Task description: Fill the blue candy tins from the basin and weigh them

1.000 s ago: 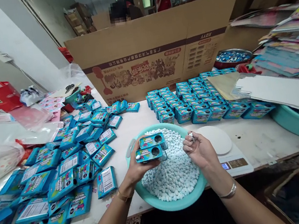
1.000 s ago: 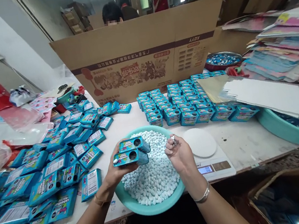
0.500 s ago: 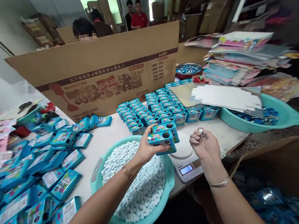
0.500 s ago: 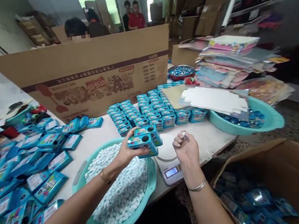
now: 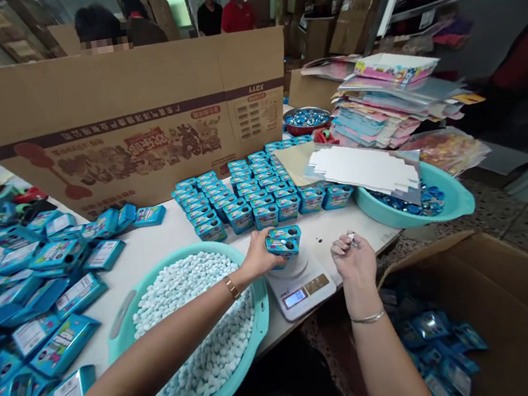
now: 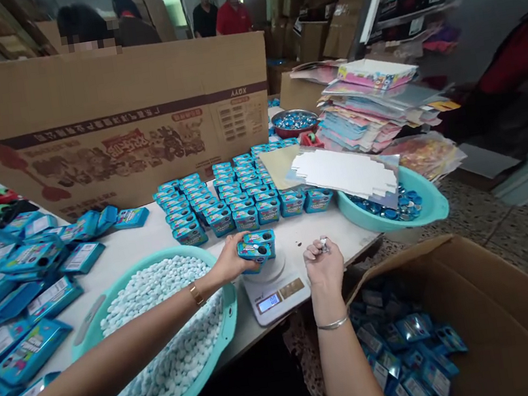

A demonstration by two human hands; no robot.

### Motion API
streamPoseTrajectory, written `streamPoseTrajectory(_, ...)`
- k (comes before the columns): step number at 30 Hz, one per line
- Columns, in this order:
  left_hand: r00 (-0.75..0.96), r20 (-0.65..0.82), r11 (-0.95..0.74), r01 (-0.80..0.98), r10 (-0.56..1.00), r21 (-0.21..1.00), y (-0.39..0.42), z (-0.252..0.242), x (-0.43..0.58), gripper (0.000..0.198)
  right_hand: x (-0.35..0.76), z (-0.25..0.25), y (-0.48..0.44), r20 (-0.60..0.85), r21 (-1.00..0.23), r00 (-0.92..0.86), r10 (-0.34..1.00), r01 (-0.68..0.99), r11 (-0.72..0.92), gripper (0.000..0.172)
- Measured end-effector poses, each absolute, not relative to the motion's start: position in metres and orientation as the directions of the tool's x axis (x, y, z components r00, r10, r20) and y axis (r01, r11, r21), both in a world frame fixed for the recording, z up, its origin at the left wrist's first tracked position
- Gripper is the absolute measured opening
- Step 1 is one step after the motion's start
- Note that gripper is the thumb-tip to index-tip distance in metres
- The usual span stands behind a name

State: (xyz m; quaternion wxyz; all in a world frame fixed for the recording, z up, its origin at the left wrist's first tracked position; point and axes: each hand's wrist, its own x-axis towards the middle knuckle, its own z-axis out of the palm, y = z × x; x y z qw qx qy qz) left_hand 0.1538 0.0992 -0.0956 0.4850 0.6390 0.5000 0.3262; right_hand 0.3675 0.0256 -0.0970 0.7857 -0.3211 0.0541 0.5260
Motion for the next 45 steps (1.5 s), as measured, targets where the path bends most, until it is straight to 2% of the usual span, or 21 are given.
streamPoseTrajectory(6,0.38,0.032,-0.185,0.372,0.925,0.91,0.087,-0.091,0.148,0.102,0.371,-0.107,0.032,-0.429,-0.449,0.442,0.788,-0.861,0.239,0.014)
streamPoseTrajectory(14,0.427,0.186,-0.356,0.362,0.885,0.862,0.074,-0.088,0.133,0.085,0.364,-0.115,0.037,-0.465,-0.455,0.437,0.77,-0.864,0.215,0.015)
streamPoseTrajectory(19,0.366,0.327,-0.438,0.282,0.871,0.853,0.065,-0.072,0.12,0.076,0.365,-0.105,0.034,-0.463,-0.45,0.439,0.77,-0.865,0.223,0.015)
streamPoseTrajectory(24,0.213,0.477,-0.519,0.251,0.853,0.817,0.061,-0.029,0.095,0.07,0.365,-0.085,0.034,-0.444,-0.455,0.44,0.781,-0.861,0.227,0.016)
streamPoseTrajectory(29,0.083,0.449,-0.439,0.427,0.89,0.79,0.05,0.0,0.039,0.051,0.363,-0.069,0.036,-0.444,-0.485,0.455,0.772,-0.847,0.22,0.021)
streamPoseTrajectory(34,-0.041,0.357,-0.27,0.576,0.933,0.772,0.026,-0.015,-0.018,0.049,0.364,-0.064,0.041,-0.453,-0.519,0.461,0.763,-0.832,0.195,0.019)
streamPoseTrajectory(38,-0.128,0.279,-0.154,0.589,0.952,0.793,0.007,-0.036,-0.041,0.047,0.363,-0.062,0.044,-0.443,-0.532,0.443,0.78,-0.83,0.169,0.023)
streamPoseTrajectory(42,-0.171,0.294,-0.13,0.617,0.94,0.776,0.004,-0.047,-0.042,0.047,0.358,-0.053,0.051,-0.432,-0.545,0.42,0.799,-0.827,0.14,0.022)
streamPoseTrajectory(45,-0.211,0.292,-0.113,0.599,0.933,0.793,0.014,-0.05,-0.039,0.053,0.341,-0.044,0.058,-0.326,-0.608,0.389,0.862,-0.784,0.125,0.014)
